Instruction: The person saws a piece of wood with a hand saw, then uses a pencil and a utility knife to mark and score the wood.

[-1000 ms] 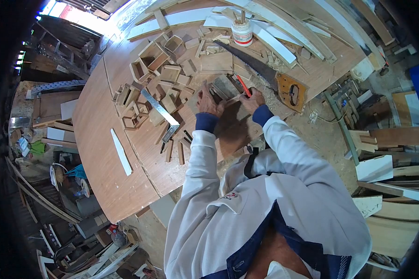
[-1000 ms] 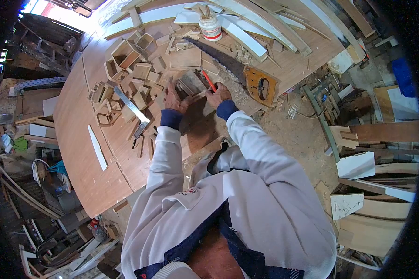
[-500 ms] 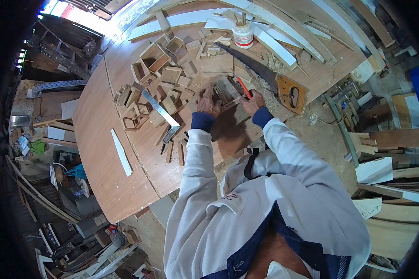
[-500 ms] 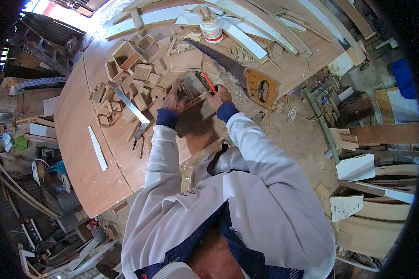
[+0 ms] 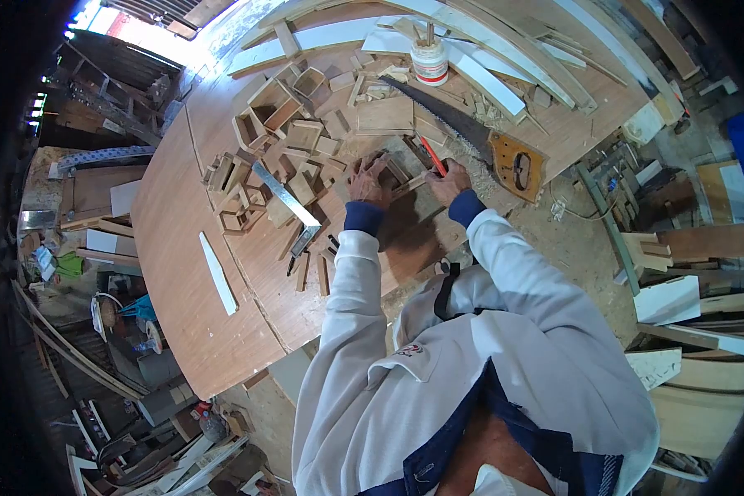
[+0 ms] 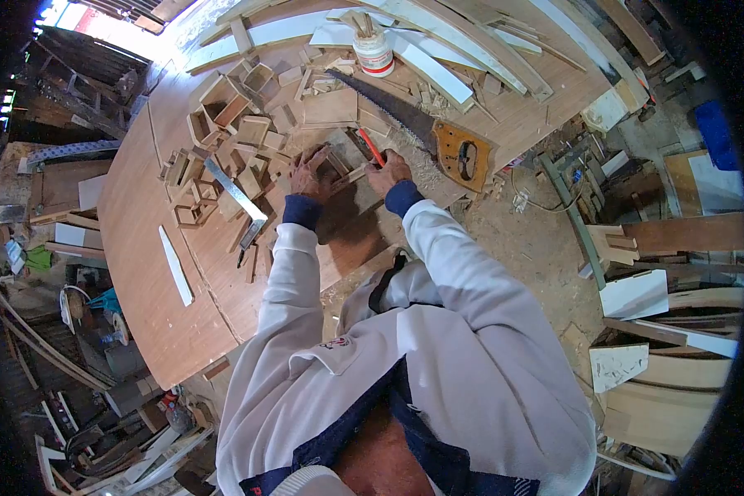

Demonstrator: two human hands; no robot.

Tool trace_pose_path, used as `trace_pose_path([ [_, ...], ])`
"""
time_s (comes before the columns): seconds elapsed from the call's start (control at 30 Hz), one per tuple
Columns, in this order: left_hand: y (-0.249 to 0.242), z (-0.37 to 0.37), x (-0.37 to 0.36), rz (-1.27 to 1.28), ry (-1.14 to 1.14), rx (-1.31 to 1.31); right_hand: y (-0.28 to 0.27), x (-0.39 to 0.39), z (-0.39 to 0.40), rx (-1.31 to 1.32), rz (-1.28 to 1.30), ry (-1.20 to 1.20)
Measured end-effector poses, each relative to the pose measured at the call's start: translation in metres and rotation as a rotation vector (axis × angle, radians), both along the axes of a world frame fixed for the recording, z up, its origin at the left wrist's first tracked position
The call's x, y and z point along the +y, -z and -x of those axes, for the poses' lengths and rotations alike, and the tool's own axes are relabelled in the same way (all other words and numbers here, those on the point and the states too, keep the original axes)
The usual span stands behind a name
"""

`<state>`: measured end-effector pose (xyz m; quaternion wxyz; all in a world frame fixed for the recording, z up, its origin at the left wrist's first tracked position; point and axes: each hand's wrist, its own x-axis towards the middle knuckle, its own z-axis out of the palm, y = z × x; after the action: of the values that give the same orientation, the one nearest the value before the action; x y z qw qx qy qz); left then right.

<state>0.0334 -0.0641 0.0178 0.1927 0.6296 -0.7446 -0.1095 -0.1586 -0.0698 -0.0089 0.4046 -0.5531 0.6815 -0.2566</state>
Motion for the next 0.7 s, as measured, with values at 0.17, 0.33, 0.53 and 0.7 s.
trace_pose_path([
  [0.17,0.004,0.005,0.0,0.016,-0.019,-0.001,-0.019,0.004,0.001,0.036,-0.013,-0.006],
  [0.33,0.0,0.01,0.004,-0.042,-0.07,0.048,-0.001,0.0,0.001,0.017,0.006,-0.002],
  [0.53,0.012,0.001,0.002,0.043,-0.041,0.136,0.005,-0.003,0.003,-0.017,-0.036,-0.011],
  [0.7,0.01,0.007,0.004,0.02,-0.091,0.113,-0.007,0.0,0.003,-0.033,-0.058,-0.002],
])
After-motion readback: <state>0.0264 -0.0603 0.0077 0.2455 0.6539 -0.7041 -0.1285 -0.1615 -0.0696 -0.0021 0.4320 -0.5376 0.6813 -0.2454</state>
